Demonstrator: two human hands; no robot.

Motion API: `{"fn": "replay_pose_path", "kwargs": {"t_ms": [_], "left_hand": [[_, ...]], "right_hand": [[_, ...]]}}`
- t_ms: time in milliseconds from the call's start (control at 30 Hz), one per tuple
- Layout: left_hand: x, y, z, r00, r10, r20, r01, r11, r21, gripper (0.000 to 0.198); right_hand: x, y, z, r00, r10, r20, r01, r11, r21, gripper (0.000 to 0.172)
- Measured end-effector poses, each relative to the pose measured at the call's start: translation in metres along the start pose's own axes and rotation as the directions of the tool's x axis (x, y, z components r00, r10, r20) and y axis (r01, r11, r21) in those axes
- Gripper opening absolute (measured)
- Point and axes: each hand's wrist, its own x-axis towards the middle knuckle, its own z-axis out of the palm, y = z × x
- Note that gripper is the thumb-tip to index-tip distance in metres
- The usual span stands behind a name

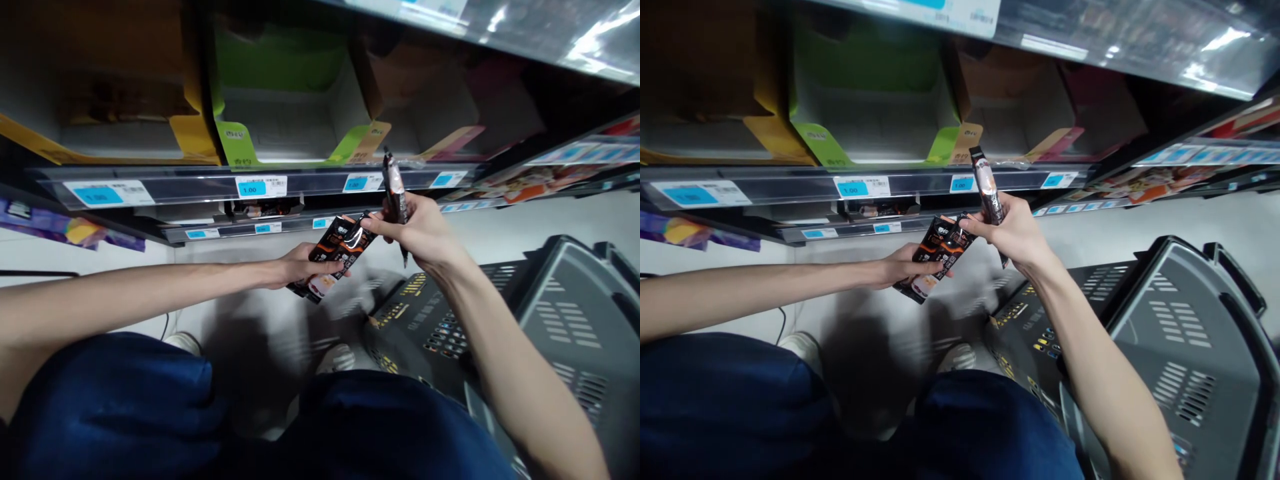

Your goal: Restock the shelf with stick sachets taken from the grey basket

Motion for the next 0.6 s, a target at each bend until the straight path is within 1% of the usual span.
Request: {"fn": "replay_pose_path", "kwargs": {"t_ms": [67,167,400,533,600], "left_hand": [[0.0004,0.0008,0.0013,1.000,0.019,-0.004,-0.019,1.000,0.019,0.048],[0.0004,0.0036,0.0041,1.000,0.004,0.028,-0.004,1.000,0.025,0.045],[-0.0027,0.0042,0.0062,0.999,0.010,0.053,-0.013,0.998,0.056,0.039],[-0.0020,0.0032,0.0051,0.997,0.035,0.066,-0.040,0.995,0.086,0.040],[-0.0015,0.0030,0.0050,0.997,0.045,0.070,-0.051,0.994,0.100,0.043]], "right_hand": [[-0.0005,-0.0010,-0.0014,1.000,0.010,-0.016,-0.010,1.000,0.003,0.050],[-0.0022,-0.0041,-0.0035,0.999,0.008,-0.038,-0.008,1.000,0.003,0.049],[-0.0042,-0.0026,-0.0027,1.000,-0.014,-0.008,0.015,1.000,0.015,0.046],[-0.0043,-0.0022,-0.0031,1.000,0.010,-0.016,-0.009,1.000,0.015,0.044],[-0.0046,-0.0030,-0.0034,1.000,0.009,-0.025,-0.008,1.000,0.013,0.044]]}}
